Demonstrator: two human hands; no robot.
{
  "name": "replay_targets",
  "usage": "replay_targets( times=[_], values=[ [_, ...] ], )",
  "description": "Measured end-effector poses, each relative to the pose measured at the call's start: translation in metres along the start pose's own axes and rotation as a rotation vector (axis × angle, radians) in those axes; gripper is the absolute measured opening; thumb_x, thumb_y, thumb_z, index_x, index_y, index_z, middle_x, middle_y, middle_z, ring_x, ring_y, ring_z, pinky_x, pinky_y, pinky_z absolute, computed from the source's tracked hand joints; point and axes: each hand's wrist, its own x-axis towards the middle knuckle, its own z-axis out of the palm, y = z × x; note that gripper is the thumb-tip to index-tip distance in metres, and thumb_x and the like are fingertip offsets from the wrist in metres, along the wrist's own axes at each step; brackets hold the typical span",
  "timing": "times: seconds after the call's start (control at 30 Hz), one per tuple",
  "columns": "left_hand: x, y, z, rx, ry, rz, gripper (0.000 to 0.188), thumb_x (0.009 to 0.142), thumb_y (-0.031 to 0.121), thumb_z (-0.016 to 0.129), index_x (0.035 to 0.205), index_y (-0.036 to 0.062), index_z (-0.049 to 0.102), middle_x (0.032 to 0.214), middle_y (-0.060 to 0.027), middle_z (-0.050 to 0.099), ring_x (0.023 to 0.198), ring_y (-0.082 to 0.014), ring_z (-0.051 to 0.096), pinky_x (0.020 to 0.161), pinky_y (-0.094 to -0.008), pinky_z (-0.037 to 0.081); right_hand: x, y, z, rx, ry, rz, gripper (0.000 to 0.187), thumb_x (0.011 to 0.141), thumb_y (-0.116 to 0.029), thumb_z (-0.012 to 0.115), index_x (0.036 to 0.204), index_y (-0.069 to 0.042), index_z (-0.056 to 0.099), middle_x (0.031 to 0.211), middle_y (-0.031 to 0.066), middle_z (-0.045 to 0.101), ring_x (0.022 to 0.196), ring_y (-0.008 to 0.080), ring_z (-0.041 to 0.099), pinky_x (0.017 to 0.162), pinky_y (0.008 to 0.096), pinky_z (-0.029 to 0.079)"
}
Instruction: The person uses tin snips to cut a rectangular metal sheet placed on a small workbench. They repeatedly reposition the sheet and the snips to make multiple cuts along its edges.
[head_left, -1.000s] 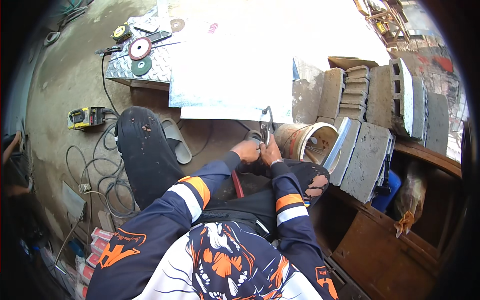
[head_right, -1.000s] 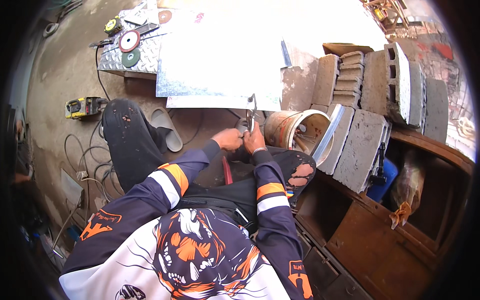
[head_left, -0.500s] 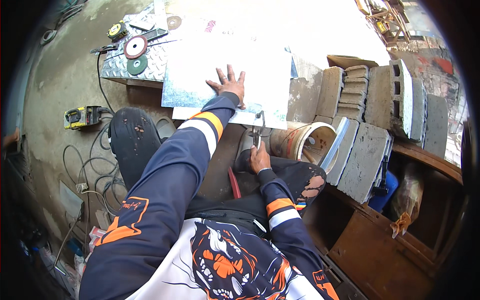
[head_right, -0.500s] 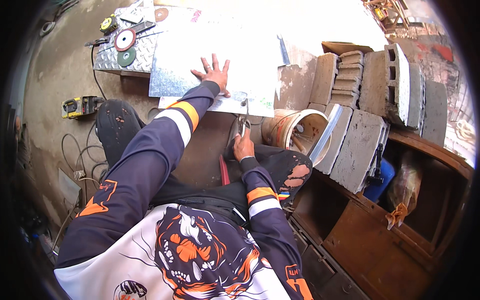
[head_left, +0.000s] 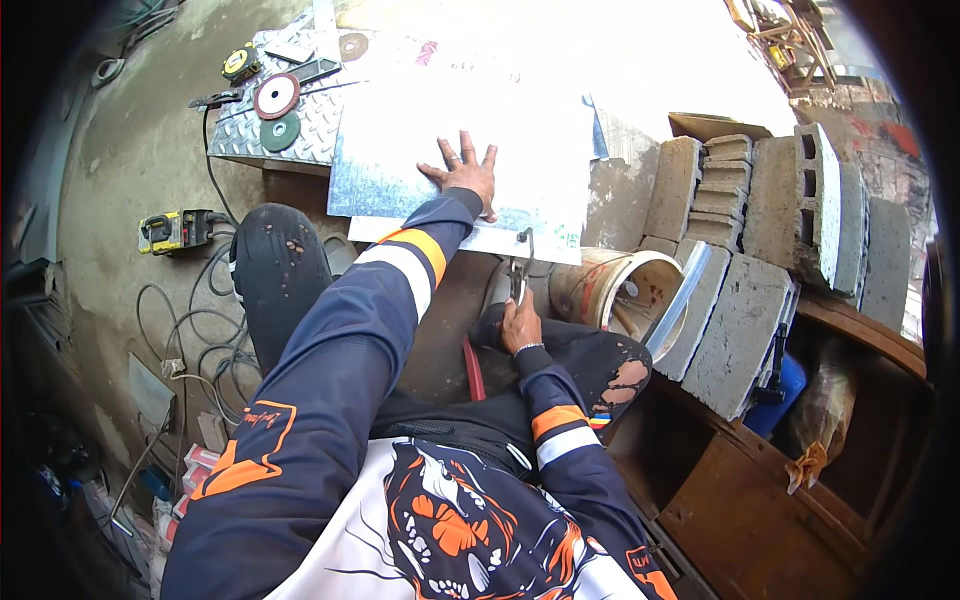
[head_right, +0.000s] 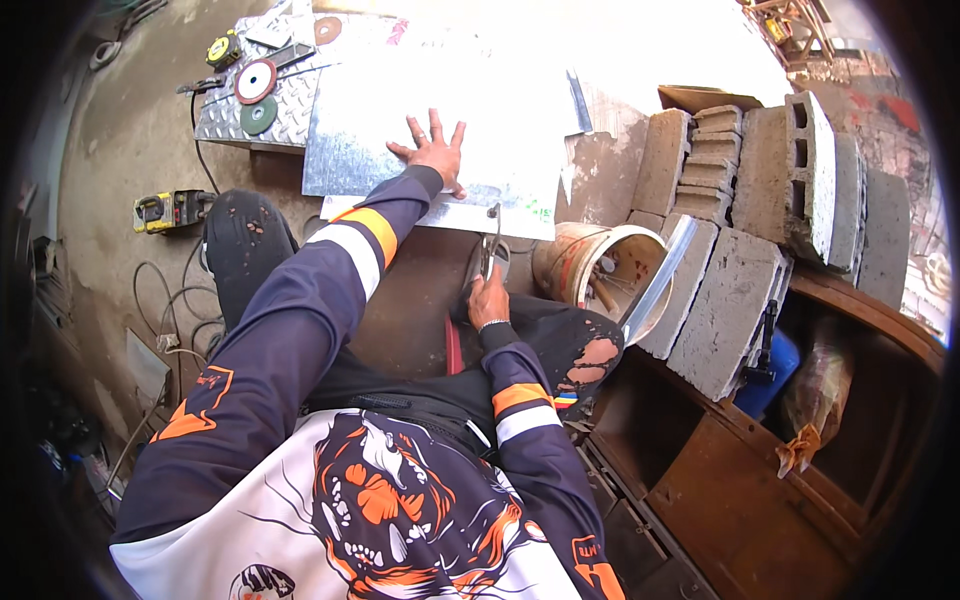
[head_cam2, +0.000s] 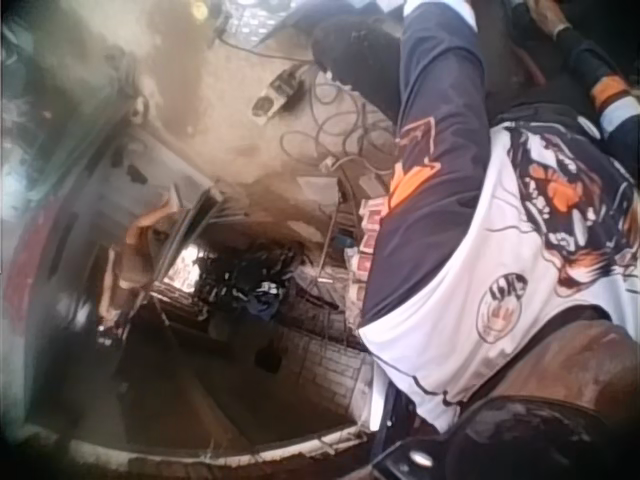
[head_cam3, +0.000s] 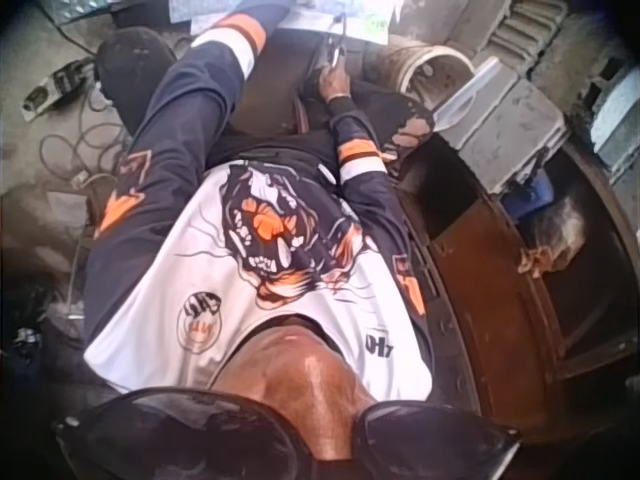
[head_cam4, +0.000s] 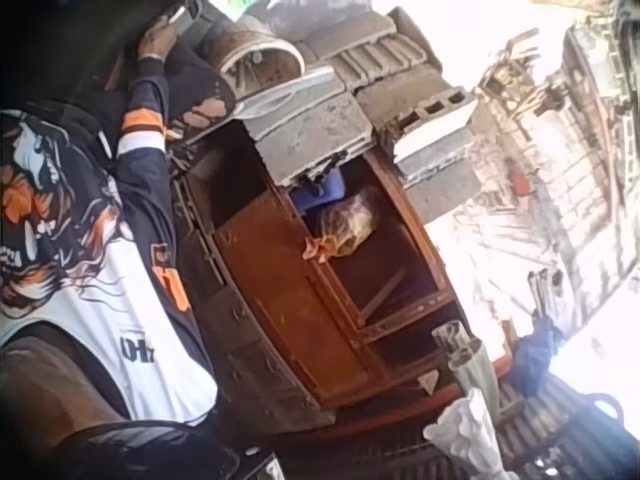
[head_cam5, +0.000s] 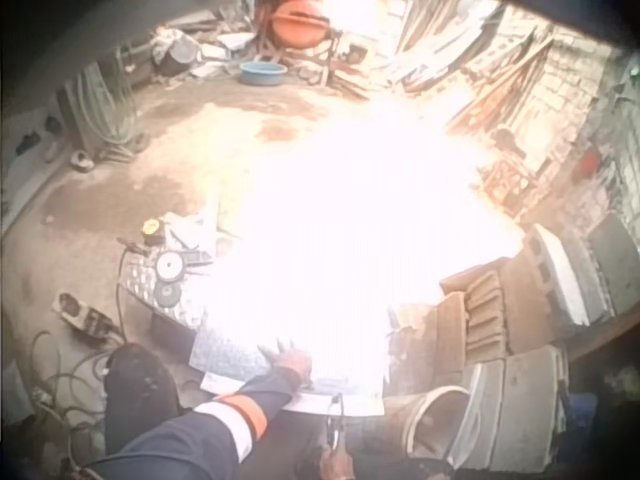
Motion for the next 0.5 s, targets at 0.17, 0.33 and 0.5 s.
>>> replay_targets(
  times=[0.17,0.33,0.5],
  values=[
    [-0.001,0.0,0.001,-0.012,0.001,0.005,0.129,0.062,0.045,0.088,0.156,0.0279,0.0,0.157,-0.0245,-0.019,0.139,-0.0586,-0.012,0.094,-0.0862,0.016,0.006,0.007,0.008,-0.076,0.024,-0.012,0.026,0.098,-0.02,0.046,0.117,-0.005,0.039,0.082,0.0342,0.061,0.082,0.0549,0.058,0.073,0.0597,0.042],
    [0.001,0.004,0.0,-0.029,-0.009,-0.002,0.129,0.062,0.041,0.089,0.156,0.0271,0.001,0.156,-0.0253,-0.02,0.138,-0.0604,-0.014,0.093,-0.0868,0.016,0.003,-0.001,0.005,-0.161,0.064,0.0,0.029,0.098,-0.021,0.045,0.12,-0.004,0.037,0.083,0.0355,0.061,0.082,0.0551,0.058,0.073,0.061,0.041],
    [0.0,0.001,-0.007,-0.07,-0.019,-0.007,0.128,0.063,0.04,0.089,0.156,0.0241,0.003,0.156,-0.0258,-0.02,0.137,-0.06,-0.016,0.093,-0.0875,0.012,-0.004,-0.032,-0.008,-0.172,0.009,0.027,0.035,0.098,-0.019,0.043,0.127,-0.003,0.031,0.087,0.0361,0.062,0.087,0.0545,0.059,0.079,0.0598,0.042]
  ],
)
